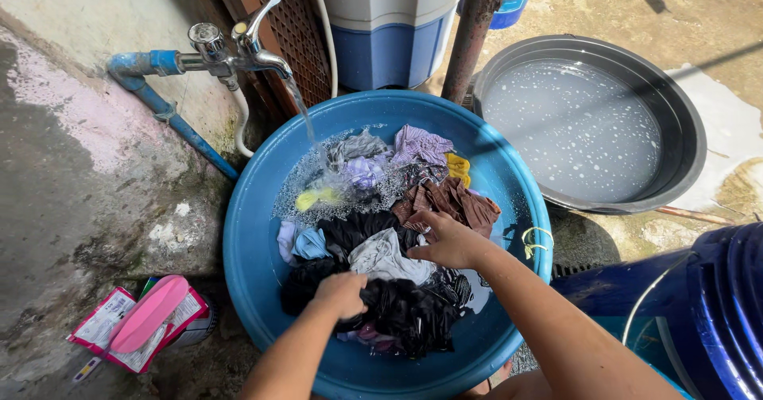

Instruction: The person hand-washes clothes by rinsing individual garments in a blue basin under a running water tap, wringing them out, and transferring them between buckets.

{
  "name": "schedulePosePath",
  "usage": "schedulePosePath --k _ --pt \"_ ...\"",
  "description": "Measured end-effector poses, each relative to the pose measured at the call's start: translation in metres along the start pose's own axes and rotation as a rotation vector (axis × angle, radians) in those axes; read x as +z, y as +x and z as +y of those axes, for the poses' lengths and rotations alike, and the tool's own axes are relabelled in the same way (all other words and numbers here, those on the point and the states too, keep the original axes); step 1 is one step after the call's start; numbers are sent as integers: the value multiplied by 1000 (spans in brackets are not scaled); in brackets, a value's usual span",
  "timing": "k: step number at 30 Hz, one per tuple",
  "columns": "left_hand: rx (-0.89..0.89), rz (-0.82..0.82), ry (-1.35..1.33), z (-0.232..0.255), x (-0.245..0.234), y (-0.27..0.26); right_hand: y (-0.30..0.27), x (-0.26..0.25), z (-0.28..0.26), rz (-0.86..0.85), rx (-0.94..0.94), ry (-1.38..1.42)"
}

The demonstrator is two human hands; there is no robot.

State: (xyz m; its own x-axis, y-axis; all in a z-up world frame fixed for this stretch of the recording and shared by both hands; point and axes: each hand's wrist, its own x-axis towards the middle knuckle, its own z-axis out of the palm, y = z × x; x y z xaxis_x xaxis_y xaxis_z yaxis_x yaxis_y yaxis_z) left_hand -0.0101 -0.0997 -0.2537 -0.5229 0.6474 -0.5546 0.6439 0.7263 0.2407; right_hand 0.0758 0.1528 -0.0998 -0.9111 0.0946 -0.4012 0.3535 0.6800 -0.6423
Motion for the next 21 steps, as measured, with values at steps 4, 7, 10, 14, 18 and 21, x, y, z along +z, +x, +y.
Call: schedulePosePath --k 4,7,10,14,18,21 --pt "196 63 -334 -2 -103 -12 15 4 20 -216 16 -1" --pt "348 130 -454 -1 -171 -33 16 4 15 -311 229 -152" --pt "436 283 -582 -8 -222 -52 15 3 -7 17 78 260" --pt "510 464 -750 -28 -252 -62 36 20 -35 83 276 1098" --pt "488 827 -569 -49 -272 -55 67 17 -30 242 208 1189" --pt "338 992 -418 -57 -277 -47 80 -20 -13 316 107 1383"
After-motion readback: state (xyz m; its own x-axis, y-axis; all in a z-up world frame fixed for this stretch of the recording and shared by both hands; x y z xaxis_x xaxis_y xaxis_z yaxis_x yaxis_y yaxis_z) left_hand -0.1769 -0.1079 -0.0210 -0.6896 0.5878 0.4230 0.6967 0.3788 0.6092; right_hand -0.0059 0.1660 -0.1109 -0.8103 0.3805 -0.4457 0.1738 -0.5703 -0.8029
